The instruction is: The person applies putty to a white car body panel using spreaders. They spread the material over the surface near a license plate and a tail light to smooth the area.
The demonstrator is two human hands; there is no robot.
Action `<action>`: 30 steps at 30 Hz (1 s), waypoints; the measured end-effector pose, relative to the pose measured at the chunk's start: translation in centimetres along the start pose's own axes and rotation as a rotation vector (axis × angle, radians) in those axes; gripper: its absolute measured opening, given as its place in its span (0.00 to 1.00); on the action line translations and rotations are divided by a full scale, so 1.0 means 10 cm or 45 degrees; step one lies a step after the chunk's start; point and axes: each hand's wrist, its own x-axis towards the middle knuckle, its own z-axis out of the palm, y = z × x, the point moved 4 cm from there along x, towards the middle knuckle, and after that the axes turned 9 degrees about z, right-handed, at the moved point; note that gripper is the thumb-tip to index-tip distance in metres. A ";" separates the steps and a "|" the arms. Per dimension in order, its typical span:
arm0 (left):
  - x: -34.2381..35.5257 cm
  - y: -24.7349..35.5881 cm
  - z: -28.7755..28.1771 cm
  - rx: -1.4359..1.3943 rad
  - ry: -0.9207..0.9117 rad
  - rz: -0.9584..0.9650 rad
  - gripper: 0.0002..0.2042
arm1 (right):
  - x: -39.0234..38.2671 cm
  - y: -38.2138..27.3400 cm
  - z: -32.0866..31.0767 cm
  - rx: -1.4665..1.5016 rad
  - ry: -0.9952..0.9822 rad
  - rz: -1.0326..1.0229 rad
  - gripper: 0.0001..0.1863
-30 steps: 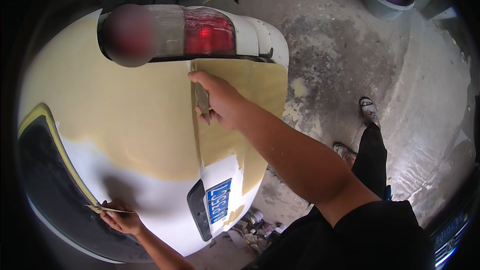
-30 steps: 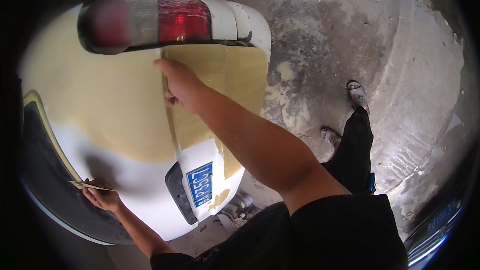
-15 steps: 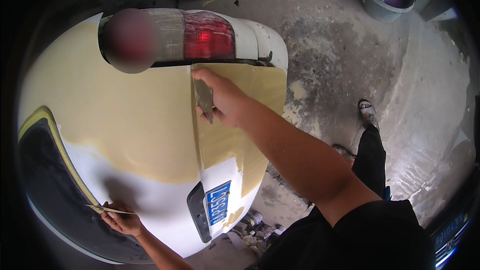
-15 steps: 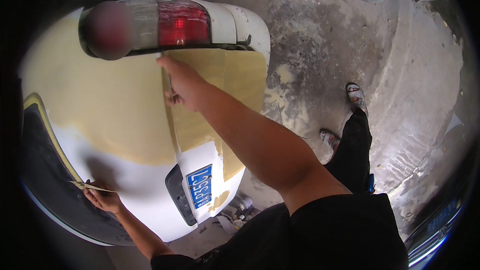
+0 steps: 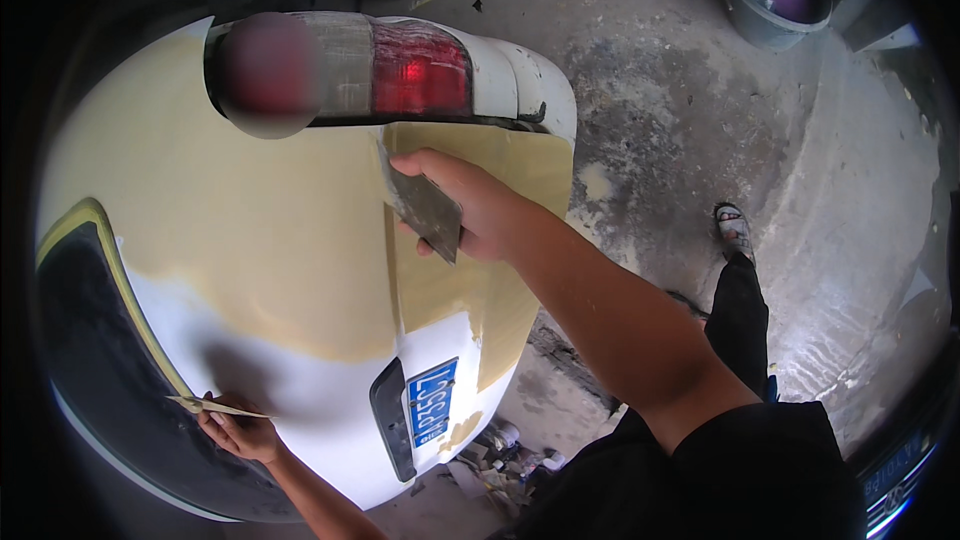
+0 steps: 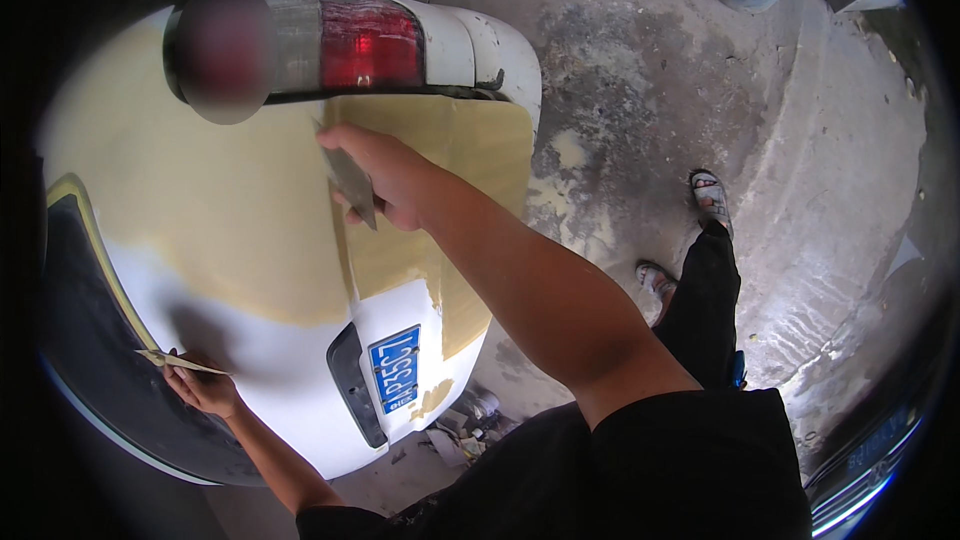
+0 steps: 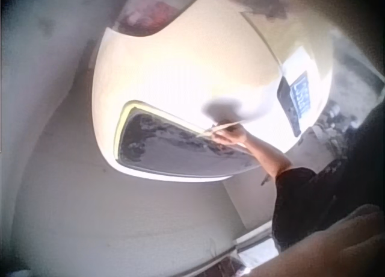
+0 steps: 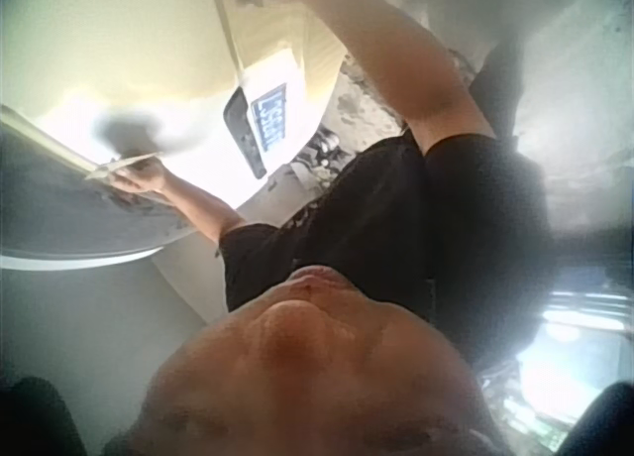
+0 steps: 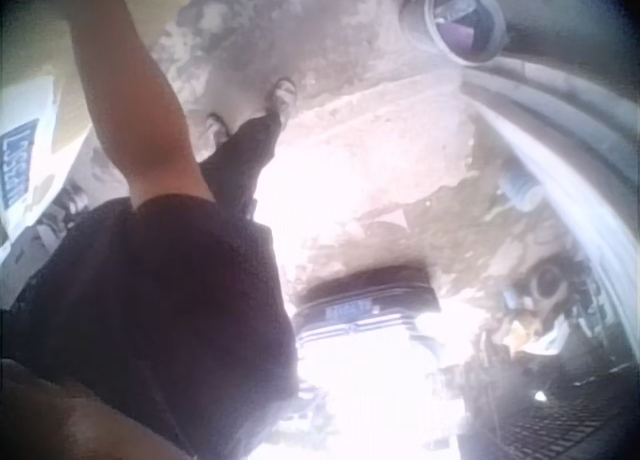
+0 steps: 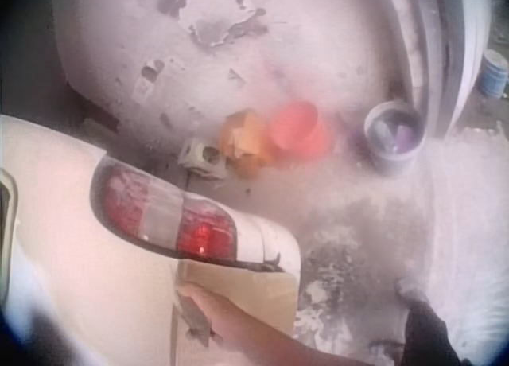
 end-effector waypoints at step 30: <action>-1.34 0.75 1.17 -0.378 0.553 -0.710 0.15 | 0.32 0.20 -0.26 0.232 0.070 -0.019 0.22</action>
